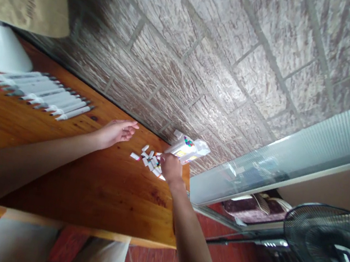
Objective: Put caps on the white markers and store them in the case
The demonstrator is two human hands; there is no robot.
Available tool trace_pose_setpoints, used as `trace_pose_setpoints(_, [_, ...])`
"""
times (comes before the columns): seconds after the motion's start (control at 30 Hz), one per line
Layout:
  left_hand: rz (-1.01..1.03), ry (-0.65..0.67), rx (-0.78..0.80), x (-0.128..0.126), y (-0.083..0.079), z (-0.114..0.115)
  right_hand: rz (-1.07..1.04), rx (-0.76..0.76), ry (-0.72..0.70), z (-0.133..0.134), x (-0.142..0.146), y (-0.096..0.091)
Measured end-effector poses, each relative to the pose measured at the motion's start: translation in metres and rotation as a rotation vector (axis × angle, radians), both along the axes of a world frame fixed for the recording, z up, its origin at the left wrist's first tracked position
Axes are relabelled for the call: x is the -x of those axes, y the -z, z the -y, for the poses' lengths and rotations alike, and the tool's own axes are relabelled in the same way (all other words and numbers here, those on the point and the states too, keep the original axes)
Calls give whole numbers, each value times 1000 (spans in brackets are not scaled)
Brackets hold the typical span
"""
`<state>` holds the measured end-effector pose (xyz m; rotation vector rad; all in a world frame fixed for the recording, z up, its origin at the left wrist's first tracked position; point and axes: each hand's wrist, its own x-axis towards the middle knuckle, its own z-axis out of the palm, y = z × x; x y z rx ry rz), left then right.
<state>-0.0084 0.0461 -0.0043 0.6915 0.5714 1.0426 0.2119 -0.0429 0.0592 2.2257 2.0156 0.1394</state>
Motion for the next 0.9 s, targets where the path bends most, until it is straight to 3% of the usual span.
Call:
trace_pose_setpoints(0.1, [-43,-6,-22,-1,2,0,-149,-113,-81,-5,20,2])
trace_pose_setpoints(0.2, [-116,-22,-74,0,5,-2,-325,-230,-152,-12,53,17])
trace_pose_setpoints(0.3, [-267,-77,-208,2,8,-4,-593,-518,-254,-13,80,40])
trace_pose_setpoints(0.37, [-480,-149,-408,5,10,-4,-742,-625,-320,-10,89,53])
trace_pose_setpoints(0.5, [-1033,-268,-991,21,8,-8,-877,-608,-376,-4,84,65])
trace_pose_setpoints(0.57, [-1212,-366,-1102,35,7,-17,-910,-593,-333,-6,78,65])
trace_pose_setpoints(0.67, [-1402,-484,-1107,55,2,-32,-994,-618,-251,-14,75,61])
trace_pose_setpoints(0.77, [-1430,-500,-989,58,-7,-25,-1107,-648,-216,-15,78,56])
trace_pose_setpoints(0.9, [-1534,-147,-963,29,-4,4,-1127,-629,-236,-5,76,59])
